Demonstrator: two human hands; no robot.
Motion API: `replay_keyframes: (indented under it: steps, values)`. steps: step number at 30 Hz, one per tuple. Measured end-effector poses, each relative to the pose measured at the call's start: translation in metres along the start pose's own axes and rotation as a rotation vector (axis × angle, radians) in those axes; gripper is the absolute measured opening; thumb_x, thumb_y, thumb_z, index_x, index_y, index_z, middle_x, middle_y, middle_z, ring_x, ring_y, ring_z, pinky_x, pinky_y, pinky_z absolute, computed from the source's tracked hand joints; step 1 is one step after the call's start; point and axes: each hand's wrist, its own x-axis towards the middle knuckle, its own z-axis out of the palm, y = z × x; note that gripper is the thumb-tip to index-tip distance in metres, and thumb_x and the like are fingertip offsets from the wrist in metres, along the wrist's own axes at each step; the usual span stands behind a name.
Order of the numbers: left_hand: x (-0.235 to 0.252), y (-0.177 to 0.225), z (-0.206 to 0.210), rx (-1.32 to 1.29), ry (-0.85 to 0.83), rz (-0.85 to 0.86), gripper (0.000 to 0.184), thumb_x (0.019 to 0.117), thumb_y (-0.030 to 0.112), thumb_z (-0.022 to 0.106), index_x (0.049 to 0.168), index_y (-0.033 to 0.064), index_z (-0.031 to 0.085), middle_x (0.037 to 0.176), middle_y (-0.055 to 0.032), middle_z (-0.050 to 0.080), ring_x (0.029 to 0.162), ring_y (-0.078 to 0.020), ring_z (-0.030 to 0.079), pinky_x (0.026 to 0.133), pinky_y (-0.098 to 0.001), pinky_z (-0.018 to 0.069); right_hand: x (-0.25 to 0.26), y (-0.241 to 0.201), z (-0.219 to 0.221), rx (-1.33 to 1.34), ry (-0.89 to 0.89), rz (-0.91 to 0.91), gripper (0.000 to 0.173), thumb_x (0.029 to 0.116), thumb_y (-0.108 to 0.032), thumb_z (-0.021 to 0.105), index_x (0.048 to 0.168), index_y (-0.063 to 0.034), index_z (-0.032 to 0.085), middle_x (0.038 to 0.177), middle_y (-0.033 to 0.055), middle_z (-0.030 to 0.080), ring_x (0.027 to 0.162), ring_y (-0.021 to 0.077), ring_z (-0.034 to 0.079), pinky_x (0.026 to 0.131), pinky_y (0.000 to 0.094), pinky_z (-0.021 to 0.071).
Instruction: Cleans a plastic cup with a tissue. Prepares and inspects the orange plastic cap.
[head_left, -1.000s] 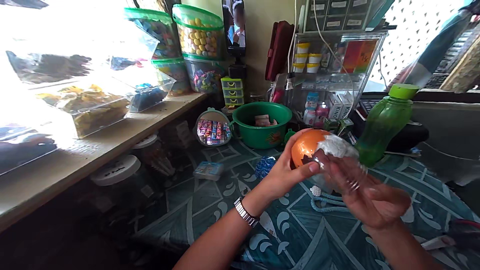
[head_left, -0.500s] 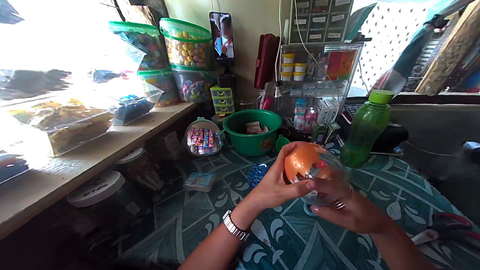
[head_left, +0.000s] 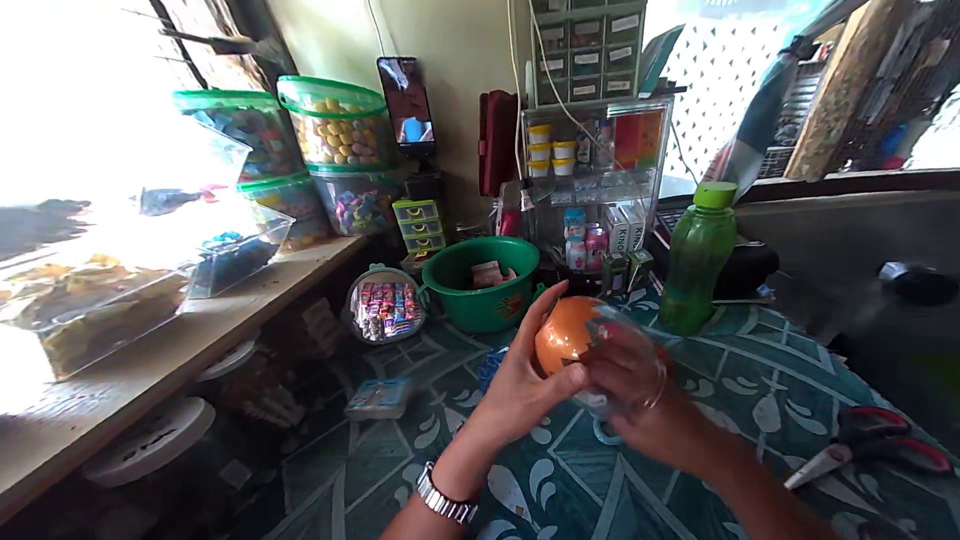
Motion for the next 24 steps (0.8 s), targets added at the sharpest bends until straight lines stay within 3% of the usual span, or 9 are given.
replay_keyframes:
  steps: [2, 6, 8, 12, 18, 21, 24]
  values:
    - [0.000, -0.001, 0.003, -0.020, 0.057, -0.022, 0.090, 0.0854, 0.044, 0.079, 0.151, -0.0008, 0.035, 0.130, -0.0074, 0.061, 0.113, -0.0085, 0.065, 0.097, -0.0257, 0.0562, -0.004, -0.003, 0.003, 0.107, -0.031, 0.034, 0.039, 0.0812, -0.002, 0.068, 0.120, 0.0003, 0.070, 0.130, 0.0168, 0.066, 0.131, 0.0203, 0.057, 0.112, 0.0278, 0.0428]
    - [0.000, -0.002, -0.002, -0.030, 0.023, -0.060, 0.086, 0.0881, 0.044, 0.075, 0.150, 0.0003, 0.034, 0.128, -0.0081, 0.062, 0.111, -0.0104, 0.066, 0.097, -0.0279, 0.0567, -0.007, -0.002, -0.006, 0.390, -0.219, 0.054, 0.057, 0.0859, -0.009, 0.069, 0.139, 0.0066, 0.057, 0.147, 0.0225, 0.053, 0.144, 0.0161, 0.043, 0.117, 0.0244, 0.0349]
    - [0.000, -0.003, -0.002, -0.026, 0.006, -0.051, 0.089, 0.0877, 0.047, 0.075, 0.151, 0.0008, 0.033, 0.127, -0.0083, 0.062, 0.111, -0.0109, 0.066, 0.096, -0.0283, 0.0568, -0.009, 0.003, -0.013, 0.372, -0.301, 0.006, 0.058, 0.0914, -0.016, 0.066, 0.145, 0.0032, 0.053, 0.149, 0.0201, 0.051, 0.144, 0.0157, 0.042, 0.119, 0.0259, 0.0332]
    - [0.000, -0.002, 0.000, 0.047, 0.024, -0.008, 0.087, 0.0892, 0.045, 0.071, 0.151, -0.0017, 0.032, 0.125, -0.0091, 0.063, 0.108, -0.0078, 0.066, 0.094, -0.0256, 0.0567, -0.010, 0.001, -0.012, 0.258, -0.247, 0.045, 0.043, 0.0966, -0.014, 0.062, 0.136, 0.0012, 0.062, 0.139, 0.0181, 0.060, 0.136, 0.0171, 0.052, 0.114, 0.0278, 0.0402]
    - [0.000, -0.005, 0.003, 0.044, 0.044, 0.025, 0.077, 0.0941, 0.040, 0.068, 0.147, -0.0060, 0.035, 0.124, -0.0094, 0.062, 0.110, -0.0057, 0.064, 0.096, -0.0239, 0.0550, -0.006, 0.006, -0.016, 0.535, -0.287, 0.139, 0.036, 0.0969, -0.013, 0.065, 0.128, 0.0018, 0.056, 0.127, 0.0048, 0.064, 0.124, -0.0008, 0.054, 0.107, 0.0189, 0.0448]
    - [0.000, -0.005, 0.003, 0.019, 0.053, 0.016, 0.076, 0.0951, 0.041, 0.066, 0.147, -0.0047, 0.035, 0.123, -0.0089, 0.063, 0.108, -0.0070, 0.065, 0.094, -0.0252, 0.0559, -0.007, 0.003, -0.015, 0.423, -0.261, 0.132, 0.033, 0.0979, -0.018, 0.065, 0.125, 0.0001, 0.060, 0.123, 0.0070, 0.065, 0.122, 0.0021, 0.057, 0.106, 0.0195, 0.0464]
    - [0.001, -0.001, 0.003, 0.029, 0.135, -0.016, 0.068, 0.0961, 0.040, 0.063, 0.144, -0.0021, 0.041, 0.118, -0.0077, 0.065, 0.105, -0.0078, 0.067, 0.092, -0.0265, 0.0571, -0.008, -0.001, -0.006, 0.018, -0.194, 0.015, 0.033, 0.1020, -0.026, 0.058, 0.126, -0.0056, 0.068, 0.129, 0.0105, 0.068, 0.130, 0.0156, 0.058, 0.111, 0.0273, 0.0434]
